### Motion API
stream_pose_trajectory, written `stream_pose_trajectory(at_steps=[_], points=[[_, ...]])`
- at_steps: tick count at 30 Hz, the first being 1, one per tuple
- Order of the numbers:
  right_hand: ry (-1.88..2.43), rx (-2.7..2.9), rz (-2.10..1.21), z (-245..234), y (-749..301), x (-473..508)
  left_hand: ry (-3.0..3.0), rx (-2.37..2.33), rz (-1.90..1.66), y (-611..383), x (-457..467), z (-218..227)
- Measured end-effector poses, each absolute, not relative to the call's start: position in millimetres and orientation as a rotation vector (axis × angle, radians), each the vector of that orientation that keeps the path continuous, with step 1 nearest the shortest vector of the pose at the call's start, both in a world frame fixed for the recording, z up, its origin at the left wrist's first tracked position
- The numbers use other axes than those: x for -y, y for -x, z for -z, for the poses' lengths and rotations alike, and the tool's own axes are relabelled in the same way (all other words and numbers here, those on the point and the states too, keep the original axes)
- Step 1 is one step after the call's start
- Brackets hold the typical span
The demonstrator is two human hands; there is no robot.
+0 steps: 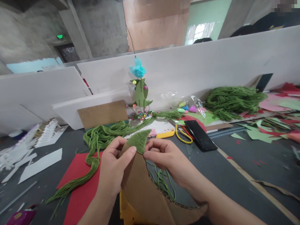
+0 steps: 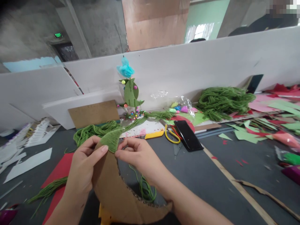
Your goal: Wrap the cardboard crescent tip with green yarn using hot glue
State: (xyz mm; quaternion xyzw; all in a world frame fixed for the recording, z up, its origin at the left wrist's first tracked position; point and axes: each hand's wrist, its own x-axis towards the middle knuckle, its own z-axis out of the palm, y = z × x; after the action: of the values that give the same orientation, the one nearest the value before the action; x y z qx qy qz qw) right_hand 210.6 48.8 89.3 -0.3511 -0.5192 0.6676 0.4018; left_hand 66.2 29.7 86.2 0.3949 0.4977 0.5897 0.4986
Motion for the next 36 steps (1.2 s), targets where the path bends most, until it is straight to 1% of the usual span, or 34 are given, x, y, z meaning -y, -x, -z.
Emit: stream_pose_trajectory(at_steps=[11,14,19,25,28,32,36], points=[[1.017,1.521,-1.338,-95,-214,-44,-0.94,-0.954,-1.297,-64,-28,-93],[0.996,1.496,-1.342,-97,-217,-44,-0.92,-1.021,-1.337,-62,-31,-91],[0.977,1.464,-1.345,-99,-222,-45,-1.022,-1.132,-1.613,-58,-39,-85],[0.968,1.457,-1.361,-101,-222,-46,-1.172,-1.367,-1.5,-56,-36,-81],[0.977,1.466,-1.36,-100,-221,-46,-1.122,-1.282,-1.499,-57,-34,-84],[1.013,1.516,-1.33,-97,-218,-45,-1.004,-1.137,-1.35,-67,-28,-93],[1.051,1.567,-1.247,-96,-216,-43,-0.924,-1.148,-1.37,-78,-22,-96]])
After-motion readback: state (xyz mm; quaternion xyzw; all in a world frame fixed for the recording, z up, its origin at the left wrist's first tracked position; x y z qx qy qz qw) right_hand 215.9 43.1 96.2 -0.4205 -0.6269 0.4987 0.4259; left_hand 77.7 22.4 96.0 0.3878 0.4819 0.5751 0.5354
